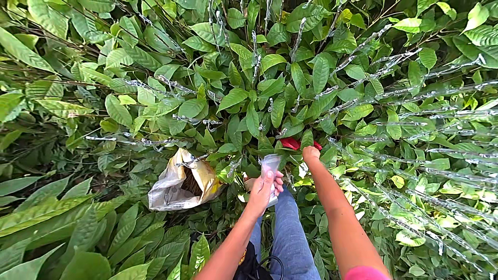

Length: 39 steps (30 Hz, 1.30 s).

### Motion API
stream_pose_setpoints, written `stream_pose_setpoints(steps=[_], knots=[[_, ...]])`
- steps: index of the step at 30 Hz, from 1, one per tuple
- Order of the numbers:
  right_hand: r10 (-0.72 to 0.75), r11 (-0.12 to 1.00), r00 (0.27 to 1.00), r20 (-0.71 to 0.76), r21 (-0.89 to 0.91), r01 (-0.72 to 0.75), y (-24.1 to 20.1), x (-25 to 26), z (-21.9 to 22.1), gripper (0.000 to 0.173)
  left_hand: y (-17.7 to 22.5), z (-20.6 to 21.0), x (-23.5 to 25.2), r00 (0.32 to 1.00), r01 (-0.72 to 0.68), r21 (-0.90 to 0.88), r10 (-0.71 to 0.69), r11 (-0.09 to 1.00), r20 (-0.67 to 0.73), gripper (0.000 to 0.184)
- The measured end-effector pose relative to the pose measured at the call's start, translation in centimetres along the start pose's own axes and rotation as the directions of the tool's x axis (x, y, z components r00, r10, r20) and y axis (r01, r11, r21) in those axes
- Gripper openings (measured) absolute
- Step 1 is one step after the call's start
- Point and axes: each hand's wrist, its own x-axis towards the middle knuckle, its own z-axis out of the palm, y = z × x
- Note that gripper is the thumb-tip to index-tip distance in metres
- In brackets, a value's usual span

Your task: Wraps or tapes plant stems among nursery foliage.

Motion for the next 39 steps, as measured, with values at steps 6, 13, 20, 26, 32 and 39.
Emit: stream_pose_setpoints(steps=[6,13,20,26,32,39], knots=[[-0.013,0.997,1.000,-0.014,-0.073,0.012,0.7,-2.4,-1.1,0.038,0.0,-0.5,-0.3,0.999,0.035,0.041,-0.034,0.999,-0.033,0.039],[-0.038,0.997,0.991,0.131,0.065,0.030,7.5,-1.1,-0.2,0.038,0.4,-0.5,-0.1,0.999,0.004,0.042,-0.002,0.999,-0.047,0.035],[-0.033,0.979,0.992,0.121,0.201,0.008,6.8,0.7,0.4,0.038,-0.2,-0.8,-0.4,0.997,0.016,0.033,-0.013,0.999,-0.079,0.033],[0.015,0.998,0.998,0.054,0.054,-0.018,4.2,2.0,0.6,0.040,-0.3,-0.9,-0.4,0.995,0.025,0.040,-0.021,0.999,-0.096,0.036],[-0.113,0.917,0.932,-0.345,0.325,0.232,3.3,-3.8,-2.9,0.046,-0.3,-0.2,0.4,0.962,0.172,-0.143,-0.197,0.975,-0.186,0.029],[-0.375,-0.089,0.660,-0.651,0.734,0.673,-0.8,-13.9,3.6,0.032,-0.2,1.8,1.5,0.907,0.254,-0.303,-0.335,0.919,-0.256,0.012]])
